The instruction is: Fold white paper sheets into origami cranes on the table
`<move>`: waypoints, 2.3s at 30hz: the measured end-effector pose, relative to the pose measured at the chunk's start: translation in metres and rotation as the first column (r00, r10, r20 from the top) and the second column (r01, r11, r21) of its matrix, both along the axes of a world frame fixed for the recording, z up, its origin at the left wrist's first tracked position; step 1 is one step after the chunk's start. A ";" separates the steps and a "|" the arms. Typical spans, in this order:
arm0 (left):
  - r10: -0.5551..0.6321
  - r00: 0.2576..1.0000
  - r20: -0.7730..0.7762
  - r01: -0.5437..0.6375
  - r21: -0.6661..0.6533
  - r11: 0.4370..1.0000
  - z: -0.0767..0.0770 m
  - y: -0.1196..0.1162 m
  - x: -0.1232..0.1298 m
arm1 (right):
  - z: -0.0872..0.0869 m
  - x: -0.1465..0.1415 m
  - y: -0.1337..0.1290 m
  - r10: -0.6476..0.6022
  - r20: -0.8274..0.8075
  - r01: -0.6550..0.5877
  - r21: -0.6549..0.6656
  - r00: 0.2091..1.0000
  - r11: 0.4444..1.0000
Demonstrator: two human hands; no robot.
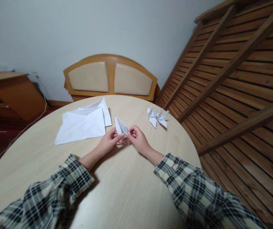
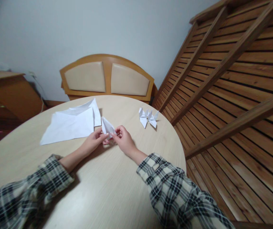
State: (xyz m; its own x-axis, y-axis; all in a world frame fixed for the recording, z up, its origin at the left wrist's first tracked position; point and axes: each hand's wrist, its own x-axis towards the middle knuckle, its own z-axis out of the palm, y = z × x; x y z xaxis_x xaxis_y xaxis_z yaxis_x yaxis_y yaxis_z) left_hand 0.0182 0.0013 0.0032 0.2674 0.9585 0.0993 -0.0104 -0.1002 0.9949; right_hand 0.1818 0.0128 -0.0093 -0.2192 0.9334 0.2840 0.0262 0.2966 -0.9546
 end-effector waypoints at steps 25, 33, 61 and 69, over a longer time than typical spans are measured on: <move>0.022 1.000 -0.006 -0.022 0.076 0.997 -0.001 -0.002 -0.002 | 0.003 -0.001 -0.002 0.010 -0.030 -0.010 -0.024 1.000 1.000; 0.040 0.999 -0.021 -0.038 0.083 0.996 -0.001 -0.003 -0.002 | 0.001 0.000 -0.001 0.017 -0.030 -0.018 -0.029 0.999 0.999; -0.043 0.968 -0.249 0.079 0.139 0.987 0.004 -0.005 -0.002 | 0.000 -0.001 0.000 0.067 -0.022 -0.069 -0.059 0.997 0.996; -0.055 0.971 -0.233 0.078 0.090 0.993 0.011 -0.011 0.000 | 0.006 0.000 -0.005 0.089 0.029 -0.088 -0.036 0.996 0.995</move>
State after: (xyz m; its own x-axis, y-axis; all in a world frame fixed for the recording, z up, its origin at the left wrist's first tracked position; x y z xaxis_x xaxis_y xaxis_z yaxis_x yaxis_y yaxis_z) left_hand 0.0177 -0.0094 0.0145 0.3571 0.9263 0.1204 0.2070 -0.2041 0.9568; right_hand 0.1818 0.0074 -0.0031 -0.3094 0.9191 0.2439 0.0303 0.2659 -0.9635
